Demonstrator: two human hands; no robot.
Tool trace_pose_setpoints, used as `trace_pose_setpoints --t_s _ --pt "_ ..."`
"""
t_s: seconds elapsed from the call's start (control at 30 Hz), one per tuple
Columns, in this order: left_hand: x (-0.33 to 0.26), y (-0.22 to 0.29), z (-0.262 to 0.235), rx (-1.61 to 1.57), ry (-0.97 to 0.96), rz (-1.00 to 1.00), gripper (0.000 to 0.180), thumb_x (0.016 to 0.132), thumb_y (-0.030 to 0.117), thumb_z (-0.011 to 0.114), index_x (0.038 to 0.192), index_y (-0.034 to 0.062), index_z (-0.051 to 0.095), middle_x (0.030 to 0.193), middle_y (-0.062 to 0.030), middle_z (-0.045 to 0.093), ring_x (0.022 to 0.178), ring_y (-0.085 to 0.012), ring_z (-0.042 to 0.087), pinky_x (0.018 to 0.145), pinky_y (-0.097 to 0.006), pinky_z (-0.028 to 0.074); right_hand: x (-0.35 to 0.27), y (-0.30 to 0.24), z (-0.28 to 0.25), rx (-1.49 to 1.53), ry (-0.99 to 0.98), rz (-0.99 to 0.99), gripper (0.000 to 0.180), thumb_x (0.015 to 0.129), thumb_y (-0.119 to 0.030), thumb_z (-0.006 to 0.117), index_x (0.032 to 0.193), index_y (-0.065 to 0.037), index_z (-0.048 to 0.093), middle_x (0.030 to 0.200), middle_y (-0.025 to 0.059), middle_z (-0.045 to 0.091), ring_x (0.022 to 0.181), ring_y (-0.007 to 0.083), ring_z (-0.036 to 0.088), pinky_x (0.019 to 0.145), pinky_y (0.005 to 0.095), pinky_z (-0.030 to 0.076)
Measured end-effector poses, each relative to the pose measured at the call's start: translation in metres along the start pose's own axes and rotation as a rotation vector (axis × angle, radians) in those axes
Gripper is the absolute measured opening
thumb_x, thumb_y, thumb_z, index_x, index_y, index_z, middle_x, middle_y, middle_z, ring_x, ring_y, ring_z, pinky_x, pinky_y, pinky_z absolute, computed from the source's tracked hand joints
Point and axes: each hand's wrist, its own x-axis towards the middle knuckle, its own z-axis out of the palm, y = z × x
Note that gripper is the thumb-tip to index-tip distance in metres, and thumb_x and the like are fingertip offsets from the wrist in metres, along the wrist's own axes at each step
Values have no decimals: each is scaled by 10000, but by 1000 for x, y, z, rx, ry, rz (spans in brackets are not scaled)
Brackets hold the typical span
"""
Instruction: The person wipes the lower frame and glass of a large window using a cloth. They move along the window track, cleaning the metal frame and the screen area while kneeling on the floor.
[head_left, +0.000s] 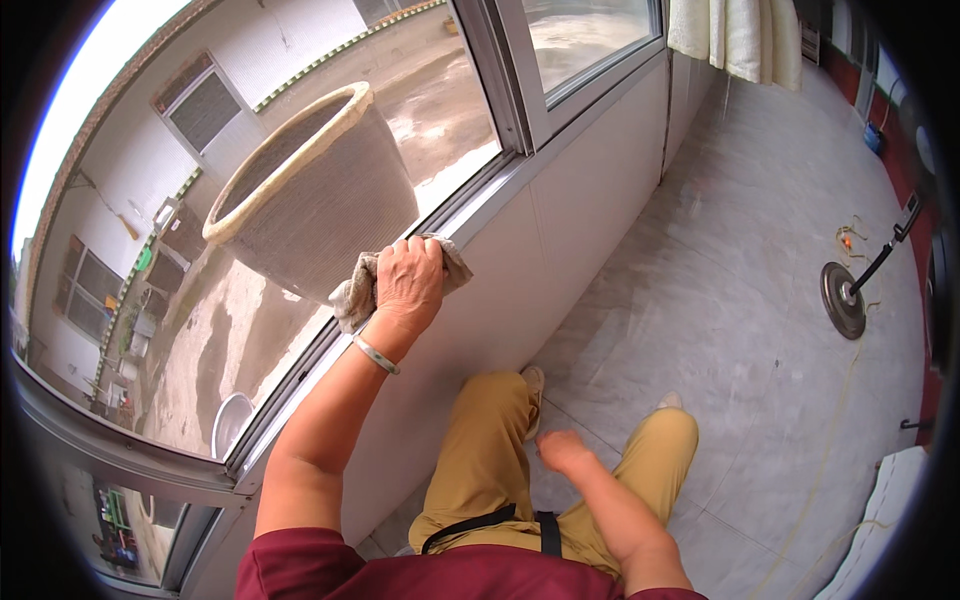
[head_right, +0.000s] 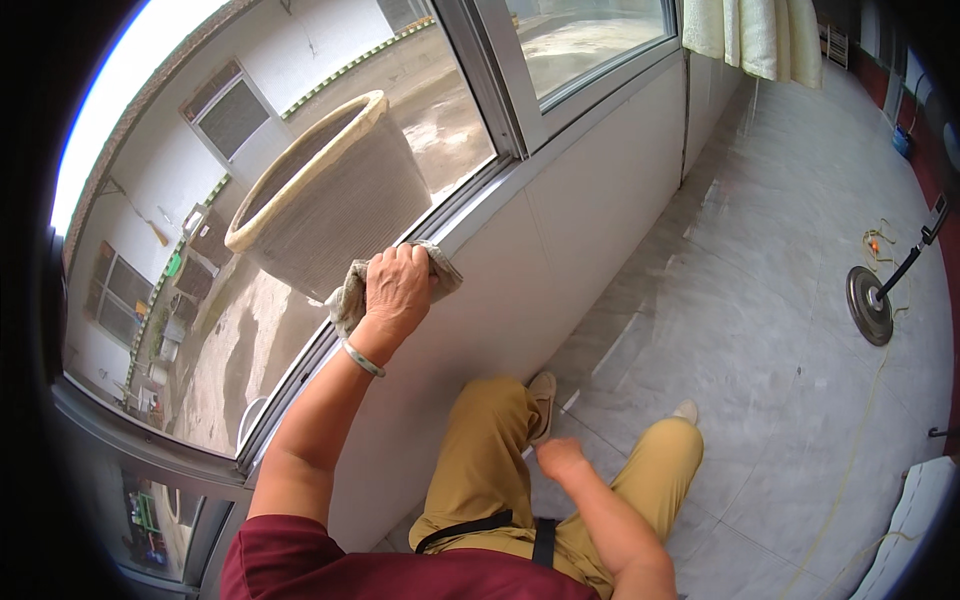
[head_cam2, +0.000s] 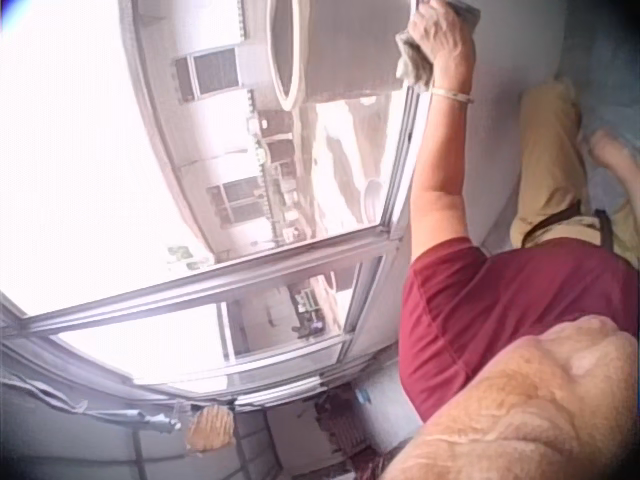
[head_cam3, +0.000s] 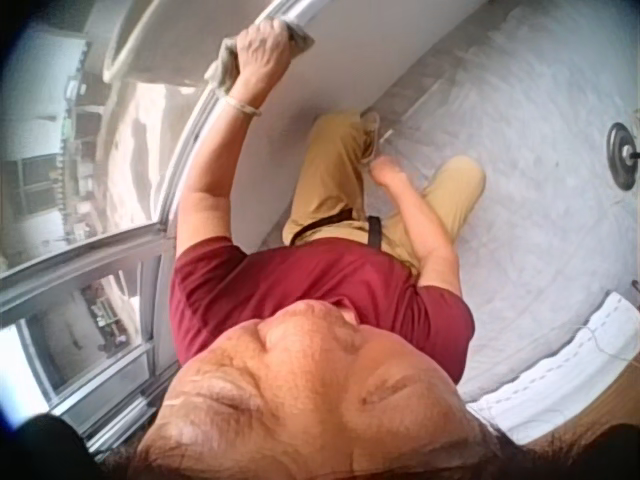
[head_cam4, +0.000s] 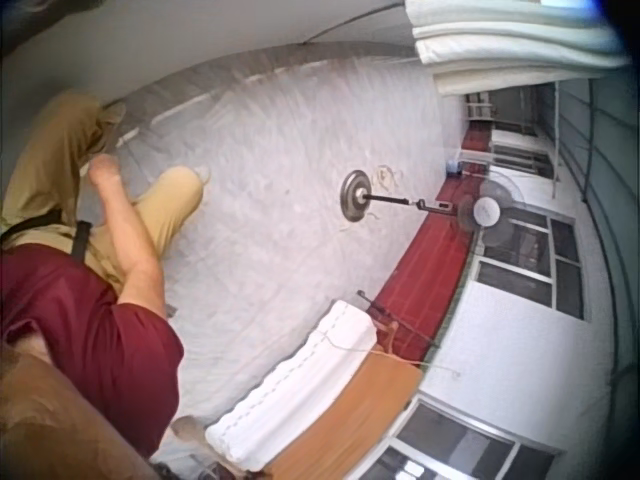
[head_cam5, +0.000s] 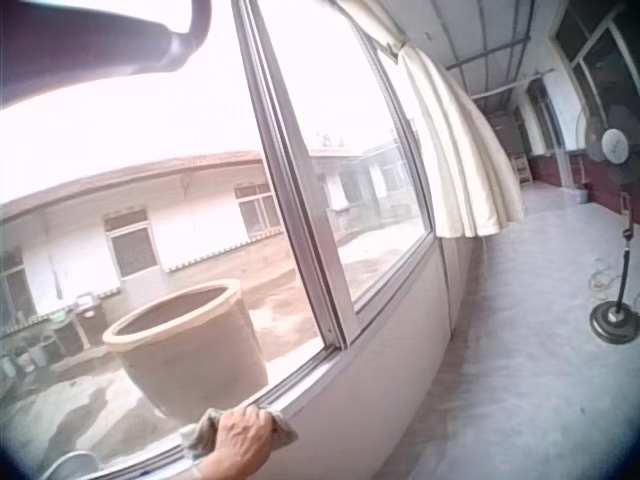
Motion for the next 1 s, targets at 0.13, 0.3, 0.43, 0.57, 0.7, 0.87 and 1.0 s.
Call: trace_pose_setpoints --t_s 0.13,0.3,0.43,0.57,0.7,0.87,1.0 --pt "46 16 11 -18 0 16 302 755 284 720 884 52 575 882 -107 618 870 -278 606 765 -396 459 -15 -9 -14 55 89 -40 248 893 -232 555 1055 -61 634 1066 146 656 1029 329 617 831 468 484" --pt "104 46 20 -98 -86 -45 342 759 333 739 855 25 623 859 -147 675 862 -316 653 752 -418 492 -25 -4 -18 171 214 -94 229 862 -202 574 1025 -53 630 1027 130 662 998 337 620 814 482 467" --pt "151 67 33 -58 -67 -32 358 795 368 703 843 21 633 825 -151 685 827 -315 667 722 -410 503 -38 -5 -30 198 303 -108 219 853 -183 572 1018 -51 626 1009 132 657 995 342 613 842 494 453" --pt "196 89 42 -44 -147 -99 457 891 466 557 875 26 680 839 -155 704 818 -314 685 728 -411 510 -37 3 -28 234 260 -61 210 847 -158 565 1015 -47 626 1027 134 653 1011 322 608 877 482 444" --pt "203 88 44 -20 -161 -37 386 919 394 528 956 34 663 893 -154 701 897 -328 669 761 -431 496 -25 19 -30 191 269 43 198 839 -132 566 1003 -43 631 1048 135 654 1011 312 610 898 470 439" --pt "154 56 23 -64 -194 74 301 882 313 577 978 30 545 999 -186 645 962 -363 616 803 -460 475 -21 13 -36 229 290 45 187 839 -119 559 993 -45 634 1046 135 658 1017 313 611 911 468 431" --pt "87 23 15 -72 -81 159 274 834 231 636 961 31 498 934 -168 592 915 -363 589 767 -472 465 -20 10 -42 211 239 30 184 840 -107 553 999 -63 636 1063 130 652 1034 303 604 889 453 435"
